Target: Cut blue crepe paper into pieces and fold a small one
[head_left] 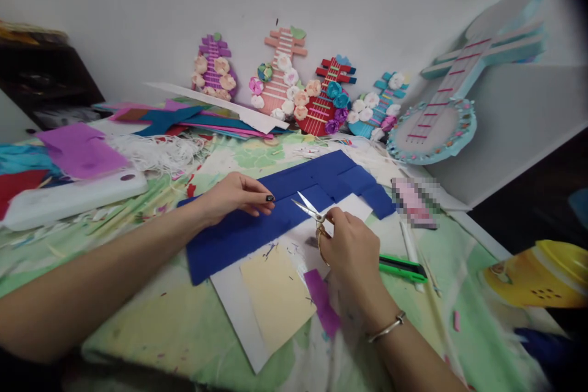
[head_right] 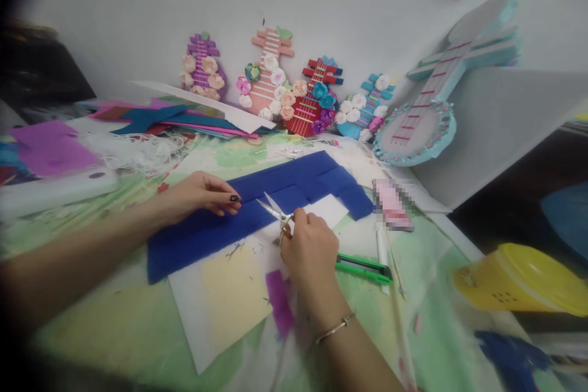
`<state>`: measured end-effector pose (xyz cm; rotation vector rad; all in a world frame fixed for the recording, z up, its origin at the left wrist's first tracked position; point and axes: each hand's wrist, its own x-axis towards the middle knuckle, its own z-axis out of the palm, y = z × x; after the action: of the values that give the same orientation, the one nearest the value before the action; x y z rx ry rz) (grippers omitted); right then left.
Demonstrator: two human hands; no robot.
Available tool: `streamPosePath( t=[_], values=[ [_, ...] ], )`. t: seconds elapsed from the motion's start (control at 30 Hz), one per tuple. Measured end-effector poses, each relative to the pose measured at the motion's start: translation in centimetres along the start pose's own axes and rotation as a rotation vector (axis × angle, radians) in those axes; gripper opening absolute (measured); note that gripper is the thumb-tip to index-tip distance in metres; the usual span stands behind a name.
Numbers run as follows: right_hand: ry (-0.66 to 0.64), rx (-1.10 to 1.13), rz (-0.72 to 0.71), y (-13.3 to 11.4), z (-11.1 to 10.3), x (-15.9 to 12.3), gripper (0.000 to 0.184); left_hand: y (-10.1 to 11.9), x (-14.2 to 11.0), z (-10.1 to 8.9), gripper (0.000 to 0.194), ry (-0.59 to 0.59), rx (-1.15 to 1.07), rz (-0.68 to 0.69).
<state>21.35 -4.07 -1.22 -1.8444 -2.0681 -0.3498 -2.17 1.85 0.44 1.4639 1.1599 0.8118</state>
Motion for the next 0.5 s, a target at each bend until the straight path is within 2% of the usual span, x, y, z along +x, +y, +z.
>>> streamPosePath(
  t=[0.13,0.27,0.37,0.5],
  values=[
    [-0.08,-0.011,0.113,0.6,0.0,0.6,0.011,0.4,3.2,-0.2,0.027,0.001,0.148,0.056],
    [-0.148,-0.009,0.128,0.2,-0.4,0.5,0.012,1.4,8.7,0.6,0.023,-0.023,0.344,0.184],
    [-0.189,0.009,0.1,-0.3,-0.8,0.1,0.012,2.9,12.9,2.2,0.018,-0.118,0.536,0.32],
    [-0.22,0.033,0.078,-0.8,-0.9,-0.1,0.012,5.0,16.8,5.9,0.028,-0.336,0.758,0.493]
  ],
)
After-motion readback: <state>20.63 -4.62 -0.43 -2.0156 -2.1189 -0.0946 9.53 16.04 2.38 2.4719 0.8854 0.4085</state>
